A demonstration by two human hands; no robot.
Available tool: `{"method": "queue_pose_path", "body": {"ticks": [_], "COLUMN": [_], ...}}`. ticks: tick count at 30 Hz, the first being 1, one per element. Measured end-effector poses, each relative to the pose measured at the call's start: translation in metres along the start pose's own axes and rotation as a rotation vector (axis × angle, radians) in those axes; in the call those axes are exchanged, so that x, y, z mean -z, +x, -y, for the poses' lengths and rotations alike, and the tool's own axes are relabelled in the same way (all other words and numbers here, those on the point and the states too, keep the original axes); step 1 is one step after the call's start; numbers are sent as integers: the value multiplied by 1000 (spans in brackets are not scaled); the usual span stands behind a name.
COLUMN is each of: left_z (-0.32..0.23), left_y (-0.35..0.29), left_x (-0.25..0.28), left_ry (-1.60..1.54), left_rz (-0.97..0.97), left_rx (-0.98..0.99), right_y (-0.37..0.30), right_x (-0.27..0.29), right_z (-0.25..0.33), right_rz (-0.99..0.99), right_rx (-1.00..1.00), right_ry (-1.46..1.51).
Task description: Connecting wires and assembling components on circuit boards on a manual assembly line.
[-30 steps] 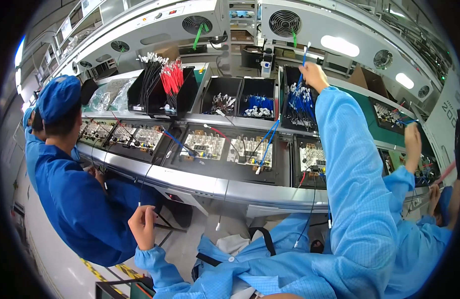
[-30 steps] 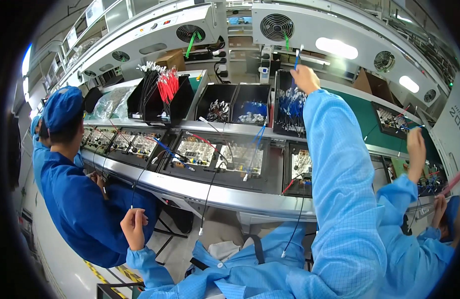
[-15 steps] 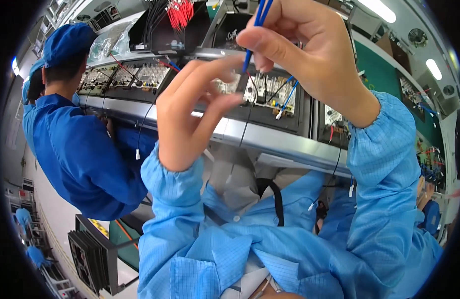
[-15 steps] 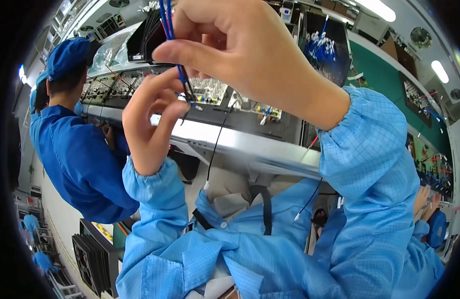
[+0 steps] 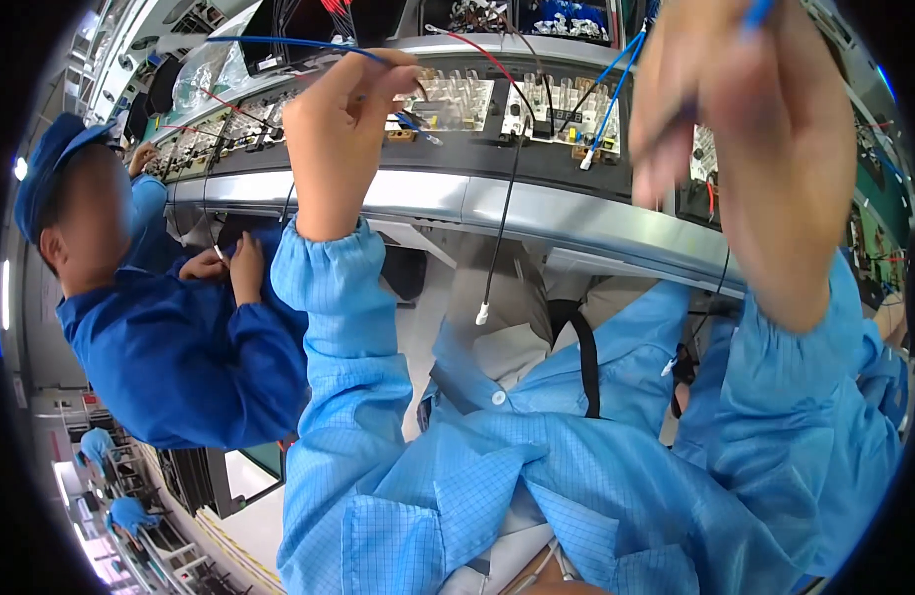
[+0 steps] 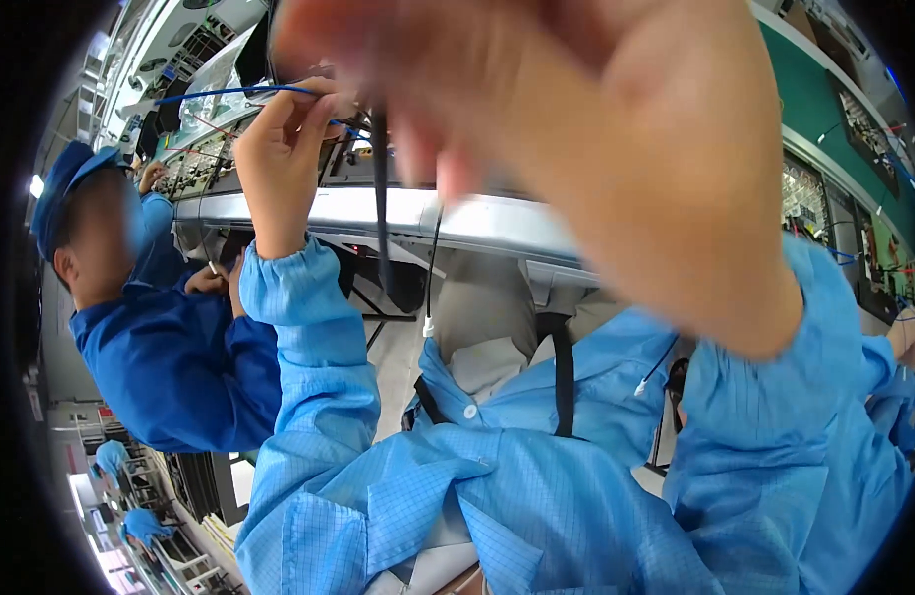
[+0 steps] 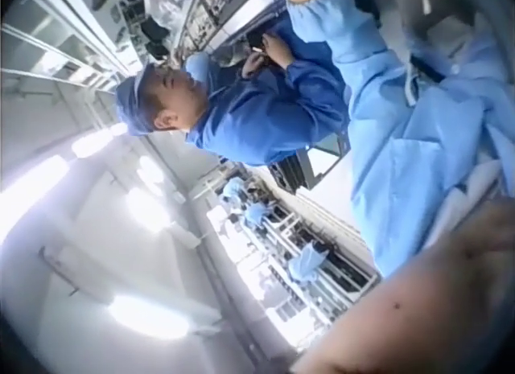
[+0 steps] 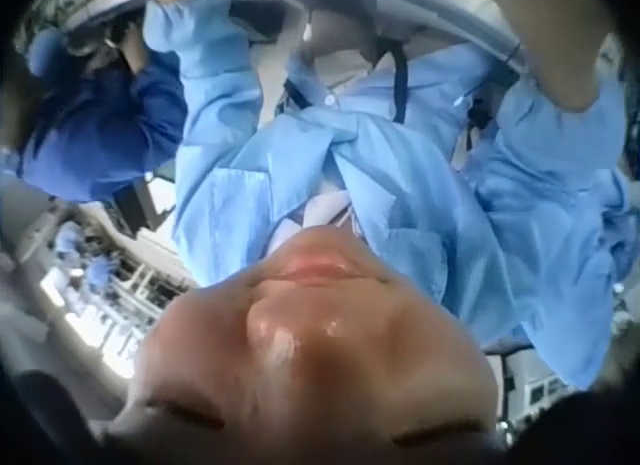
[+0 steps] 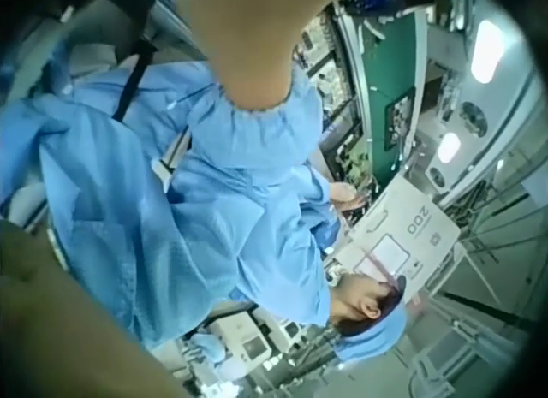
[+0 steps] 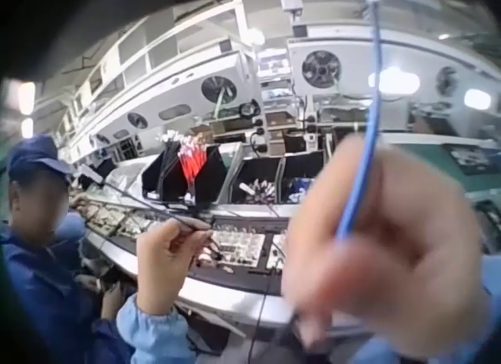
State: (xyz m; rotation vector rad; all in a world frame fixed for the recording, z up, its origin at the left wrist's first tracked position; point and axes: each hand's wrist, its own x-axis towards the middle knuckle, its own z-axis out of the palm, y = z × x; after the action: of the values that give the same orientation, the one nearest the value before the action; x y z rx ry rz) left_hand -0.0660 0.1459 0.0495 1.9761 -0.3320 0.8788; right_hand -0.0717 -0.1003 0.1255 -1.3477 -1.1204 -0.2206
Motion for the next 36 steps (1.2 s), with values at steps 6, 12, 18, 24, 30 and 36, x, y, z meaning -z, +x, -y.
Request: {"method": "queue_pose_path", "body": {"ticks": [6, 12, 18, 24, 30, 36], "left_z": [-13, 1, 24, 22, 26, 30], "left_y": [-7, -11, -34, -41, -35, -28], "left_x": [-8, -18, -30, -17, -10, -16], "left_ry": [411, 313, 119, 85, 88, 162], "left_rz": [8, 84, -38, -158, -135, 14], "left_rx": [-126, -38, 118, 228, 264, 264], "right_y": [-61, -118, -159, -144, -154, -157], "right_x": [5, -1, -40, -37, -38, -38], "right_z": [31, 23, -6, -3, 1, -11], "right_rz": [523, 747, 672, 611, 62, 82], "right_rx": [-351, -490, -487, -455, -548, -461], "right_ry": [-38, 132, 475, 581, 537, 319]}}
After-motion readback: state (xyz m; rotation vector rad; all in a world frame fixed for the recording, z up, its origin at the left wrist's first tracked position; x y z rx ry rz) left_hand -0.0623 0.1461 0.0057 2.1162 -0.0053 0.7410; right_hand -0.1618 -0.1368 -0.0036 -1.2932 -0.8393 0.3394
